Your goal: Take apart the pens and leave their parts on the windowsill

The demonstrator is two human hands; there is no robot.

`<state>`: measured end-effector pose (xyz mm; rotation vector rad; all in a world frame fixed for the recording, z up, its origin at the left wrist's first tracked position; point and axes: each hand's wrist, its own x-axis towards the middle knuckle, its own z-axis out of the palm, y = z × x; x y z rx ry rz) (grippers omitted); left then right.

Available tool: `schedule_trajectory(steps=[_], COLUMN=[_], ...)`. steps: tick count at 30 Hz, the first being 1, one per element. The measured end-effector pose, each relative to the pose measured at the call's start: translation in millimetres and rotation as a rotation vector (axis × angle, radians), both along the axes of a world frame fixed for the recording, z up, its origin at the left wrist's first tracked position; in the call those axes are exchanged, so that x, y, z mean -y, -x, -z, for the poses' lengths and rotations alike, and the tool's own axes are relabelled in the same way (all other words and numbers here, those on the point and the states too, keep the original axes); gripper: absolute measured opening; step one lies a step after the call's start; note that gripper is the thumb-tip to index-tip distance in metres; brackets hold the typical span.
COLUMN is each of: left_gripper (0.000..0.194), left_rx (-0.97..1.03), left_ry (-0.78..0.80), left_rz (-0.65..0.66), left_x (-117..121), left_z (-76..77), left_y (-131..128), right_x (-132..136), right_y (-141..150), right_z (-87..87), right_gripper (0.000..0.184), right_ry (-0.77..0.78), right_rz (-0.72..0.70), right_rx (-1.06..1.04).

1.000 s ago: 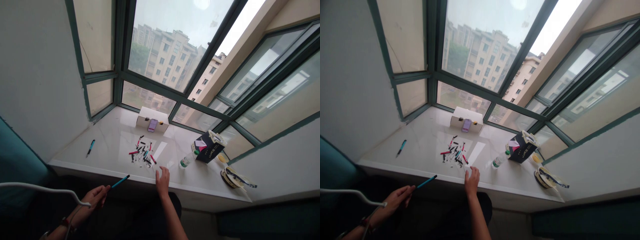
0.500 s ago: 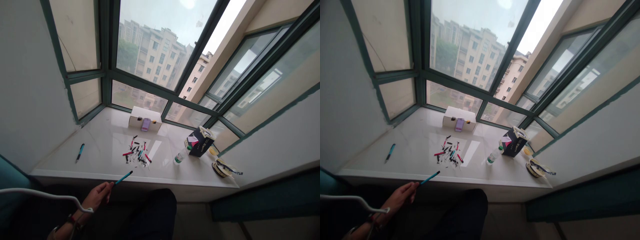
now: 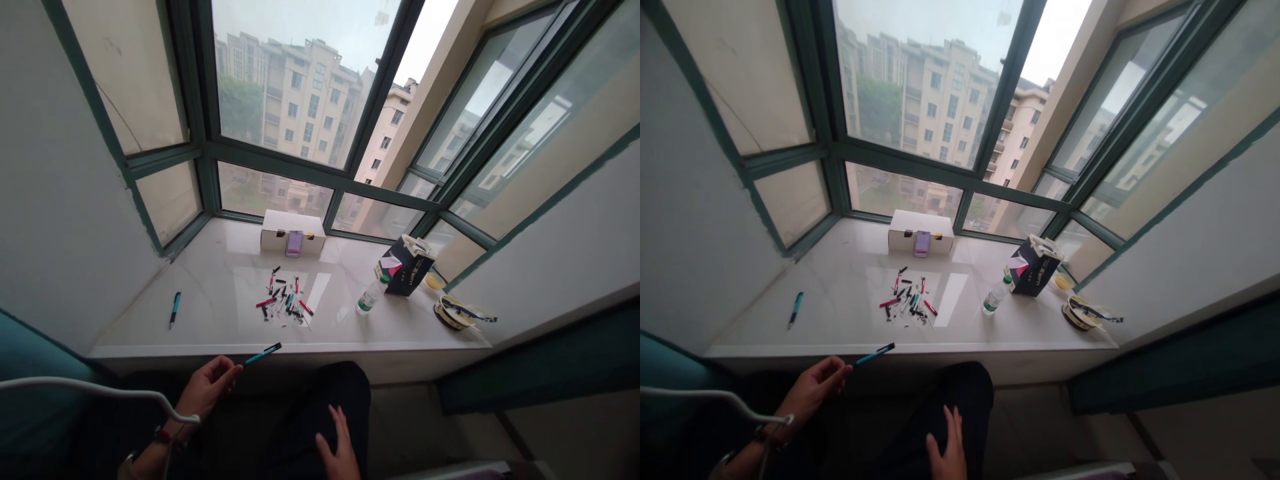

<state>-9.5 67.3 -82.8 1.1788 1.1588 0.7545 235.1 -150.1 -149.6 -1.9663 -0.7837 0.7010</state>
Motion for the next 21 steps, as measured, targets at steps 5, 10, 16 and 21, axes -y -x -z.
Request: schedule_trajectory(steps=[5, 10, 16, 21], left_gripper=[0.044, 0.042, 0.04, 0.035], left_rx=[-0.136, -0.215, -0.238, -0.306], left_ry=[-0.136, -0.204, -0.233, -0.33], left_rz=[0.062, 0.113, 0.172, 0.204], left_x=[2.5, 9.2, 16.9, 19.9], left_z=[-23.3, -40.6, -36.1, -31.6], left_y=[-1.8, 6.3, 16.3, 7.8], right_x=[-105.9, -145.6, -132.8, -126.7], right_y=[31.3, 61.3, 61.4, 56.0], right_z=[-72.0, -93.7, -85.5, -77.2], right_gripper=[0.051, 0.053, 0.049, 0.048], right_ry=[-0.123, -0.171, -0.234, -0.266], right_rz=[-0.272, -0.402, -0.341, -0.285], right_rx=[-0.633, -0.802, -0.91, -0.975])
